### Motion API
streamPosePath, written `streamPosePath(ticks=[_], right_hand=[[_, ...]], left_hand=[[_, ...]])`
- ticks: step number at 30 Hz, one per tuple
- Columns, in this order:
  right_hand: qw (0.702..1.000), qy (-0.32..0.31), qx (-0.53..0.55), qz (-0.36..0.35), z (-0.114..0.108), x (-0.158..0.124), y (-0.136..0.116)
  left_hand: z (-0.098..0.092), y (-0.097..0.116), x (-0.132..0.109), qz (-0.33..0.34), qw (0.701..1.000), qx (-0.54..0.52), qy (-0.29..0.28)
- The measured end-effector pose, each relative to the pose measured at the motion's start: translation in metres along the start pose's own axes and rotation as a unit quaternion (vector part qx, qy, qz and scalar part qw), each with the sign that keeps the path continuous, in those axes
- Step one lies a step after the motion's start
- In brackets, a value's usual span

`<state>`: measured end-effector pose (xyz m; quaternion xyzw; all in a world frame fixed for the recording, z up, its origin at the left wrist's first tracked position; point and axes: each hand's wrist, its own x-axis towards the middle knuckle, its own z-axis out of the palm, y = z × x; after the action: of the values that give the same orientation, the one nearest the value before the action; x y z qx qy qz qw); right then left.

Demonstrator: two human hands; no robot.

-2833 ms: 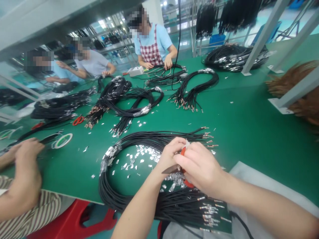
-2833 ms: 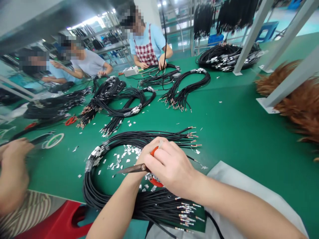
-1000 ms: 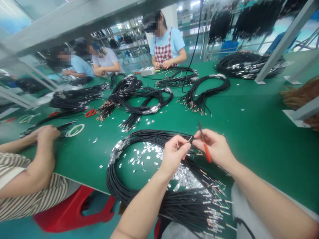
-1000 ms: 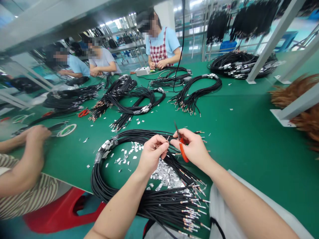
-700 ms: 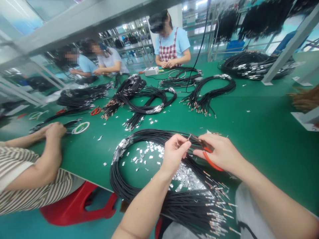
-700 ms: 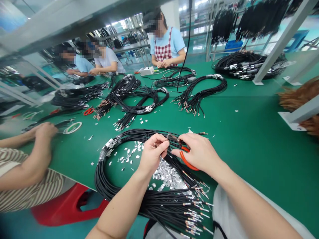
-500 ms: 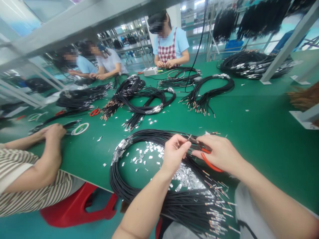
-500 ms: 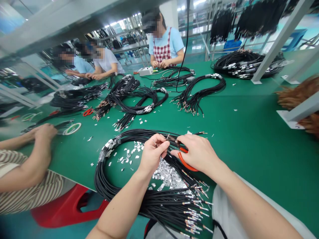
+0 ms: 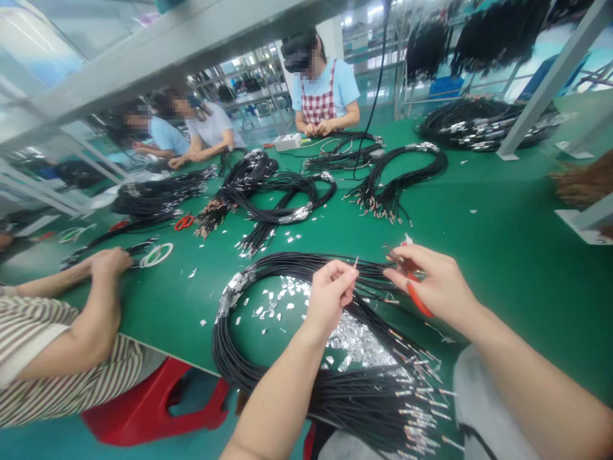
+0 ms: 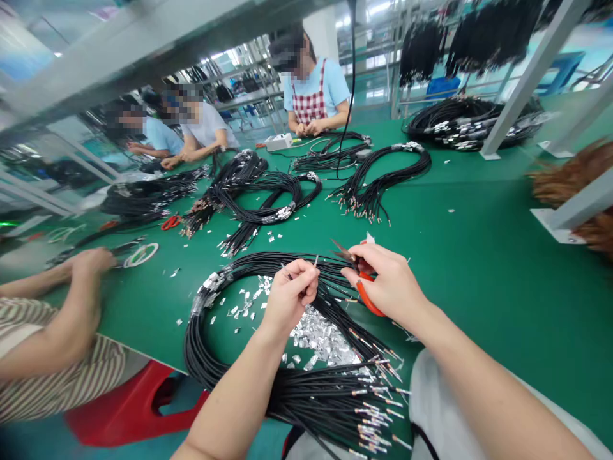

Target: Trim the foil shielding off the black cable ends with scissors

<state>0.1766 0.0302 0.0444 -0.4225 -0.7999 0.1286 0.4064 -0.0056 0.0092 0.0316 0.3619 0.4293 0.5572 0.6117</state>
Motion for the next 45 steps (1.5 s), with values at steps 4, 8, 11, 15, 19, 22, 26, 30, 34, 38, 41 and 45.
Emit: streamPosePath(ticks=[4,8,11,15,19,22,26,30,34,38,41,45], right_hand=[[0.983,0.035,0.026,-0.181,0.002,0.001,-0.008],[0.950,-0.013,-0.101,-0.296,0.002,0.001,-0.018],[0.939,-0.075,-0.178,-0.284,0.000,-0.004,-0.024],[0.940,-0.138,-0.185,-0.251,-0.001,-0.014,-0.029],[0.935,-0.153,-0.186,-0.262,0.001,-0.020,-0.032],[0.935,-0.171,-0.171,-0.258,0.001,-0.020,-0.031],[0.952,-0.206,-0.081,-0.213,-0.001,-0.018,-0.024],[0.961,-0.233,0.012,-0.146,-0.001,-0.014,-0.017],[0.954,-0.289,0.076,-0.031,0.000,-0.010,-0.014],[0.929,-0.319,0.178,0.056,0.003,-0.007,-0.007],[0.903,-0.289,0.297,0.113,0.006,-0.006,-0.002],[0.888,-0.236,0.355,0.169,0.006,-0.005,-0.001]], left_hand=[[0.000,-0.008,-0.001,0.009,0.995,0.090,-0.029],[0.001,-0.011,-0.004,0.056,0.977,0.196,-0.060],[0.001,-0.005,-0.007,0.068,0.952,0.286,-0.091],[-0.002,0.005,-0.011,0.116,0.885,0.428,-0.145],[-0.004,0.010,-0.013,0.136,0.844,0.486,-0.183],[-0.005,0.012,-0.013,0.139,0.833,0.496,-0.203],[-0.006,0.013,-0.015,0.130,0.841,0.480,-0.213],[-0.007,0.010,-0.015,0.132,0.837,0.487,-0.212],[-0.007,0.007,-0.013,0.144,0.825,0.499,-0.222],[-0.007,0.007,-0.014,0.148,0.832,0.488,-0.217],[-0.008,0.010,-0.014,0.136,0.844,0.475,-0.207],[-0.006,0.009,-0.013,0.132,0.856,0.472,-0.162]])
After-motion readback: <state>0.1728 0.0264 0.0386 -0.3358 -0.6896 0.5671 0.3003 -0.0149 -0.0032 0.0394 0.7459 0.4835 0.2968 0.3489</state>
